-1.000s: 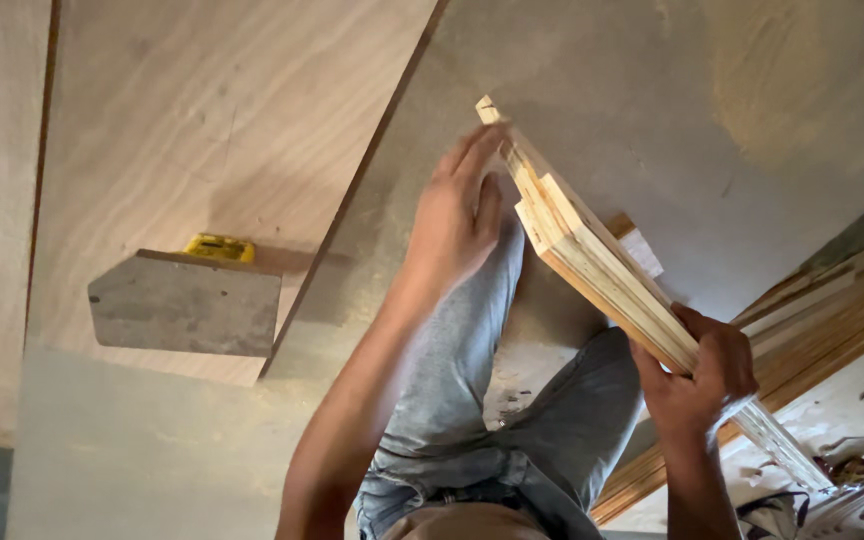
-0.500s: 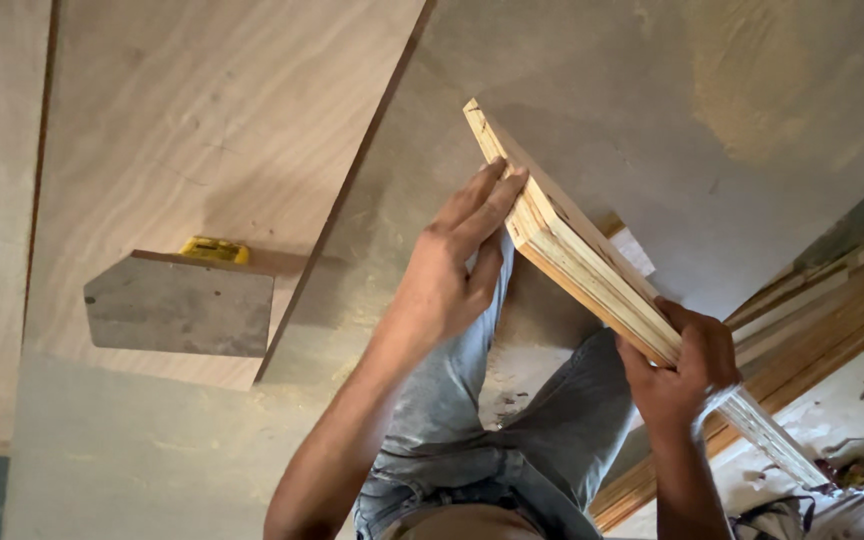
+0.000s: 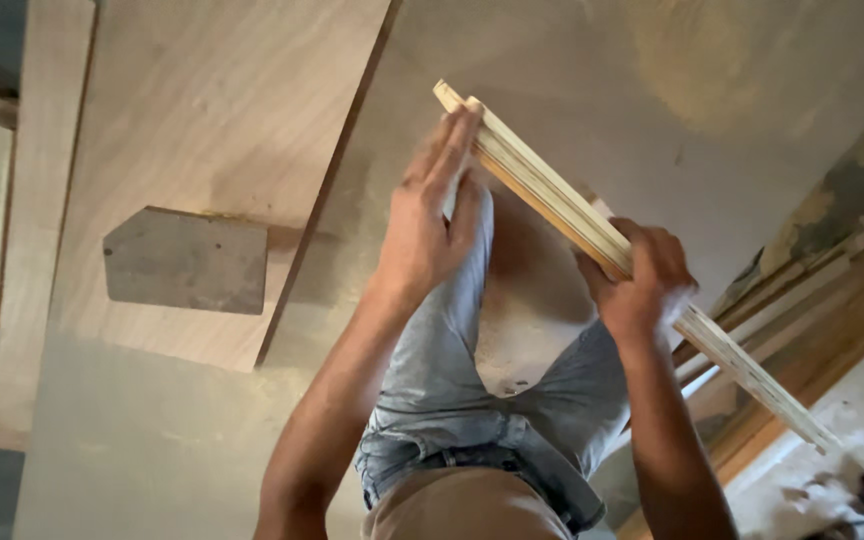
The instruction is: The person applies glue and nails a thin wooden strip onto a plywood board. They then hammer several nails into the plywood and proceed to assemble a wooden frame by joining multiple wooden pieces.
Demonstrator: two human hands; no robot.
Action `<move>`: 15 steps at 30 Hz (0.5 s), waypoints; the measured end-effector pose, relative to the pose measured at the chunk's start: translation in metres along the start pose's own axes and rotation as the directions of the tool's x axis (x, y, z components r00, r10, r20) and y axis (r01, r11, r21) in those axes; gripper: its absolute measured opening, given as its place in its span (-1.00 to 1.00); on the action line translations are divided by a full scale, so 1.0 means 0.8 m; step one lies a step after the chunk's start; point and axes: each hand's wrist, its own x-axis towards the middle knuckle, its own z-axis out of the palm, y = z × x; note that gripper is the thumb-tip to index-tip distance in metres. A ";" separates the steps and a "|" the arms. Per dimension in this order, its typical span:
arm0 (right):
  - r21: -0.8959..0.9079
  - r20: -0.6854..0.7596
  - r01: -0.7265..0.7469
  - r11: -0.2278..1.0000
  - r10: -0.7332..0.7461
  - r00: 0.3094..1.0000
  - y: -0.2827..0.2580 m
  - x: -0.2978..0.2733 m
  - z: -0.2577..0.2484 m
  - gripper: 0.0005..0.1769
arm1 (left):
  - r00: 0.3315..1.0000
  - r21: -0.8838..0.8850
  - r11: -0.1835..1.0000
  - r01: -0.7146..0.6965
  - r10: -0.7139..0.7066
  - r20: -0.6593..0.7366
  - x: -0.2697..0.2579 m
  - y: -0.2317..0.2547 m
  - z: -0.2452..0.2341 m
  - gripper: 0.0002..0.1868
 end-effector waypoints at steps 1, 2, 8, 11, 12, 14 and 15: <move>0.003 0.020 0.004 1.000 -0.004 1.000 -0.002 0.000 -0.003 -0.47 | 1.000 0.087 0.996 -0.008 0.010 -0.029 -0.004 -0.001 0.007 -0.36; 0.002 0.039 0.003 1.000 -0.003 0.999 -0.003 -0.002 -0.006 -0.47 | 0.998 0.168 0.986 -0.015 0.024 -0.055 -0.008 -0.003 0.017 -0.31; 0.057 -0.024 -0.004 0.998 0.005 1.000 -0.001 -0.002 -0.003 -0.52 | 0.996 0.634 0.773 -0.030 0.073 -0.042 -0.017 -0.040 0.055 -0.10; 0.024 -0.075 0.031 0.999 -0.029 0.997 0.015 -0.001 0.001 -0.52 | 0.966 0.842 0.535 -0.066 0.246 -0.080 -0.019 -0.046 0.077 -0.08; 0.052 -0.084 0.047 0.998 -0.042 0.996 0.022 -0.004 0.005 -0.53 | 0.963 0.842 0.530 -0.098 0.266 -0.055 -0.022 -0.046 0.083 -0.08; 0.067 -0.108 0.067 0.995 -0.060 0.992 0.036 -0.003 0.017 -0.63 | 0.992 0.974 0.208 -0.093 0.106 0.072 -0.025 -0.039 0.099 0.02; 0.054 -0.122 0.071 0.996 -0.064 0.990 0.042 -0.003 0.021 -0.62 | 0.985 0.968 0.207 -0.140 0.132 0.114 -0.029 -0.031 0.105 0.02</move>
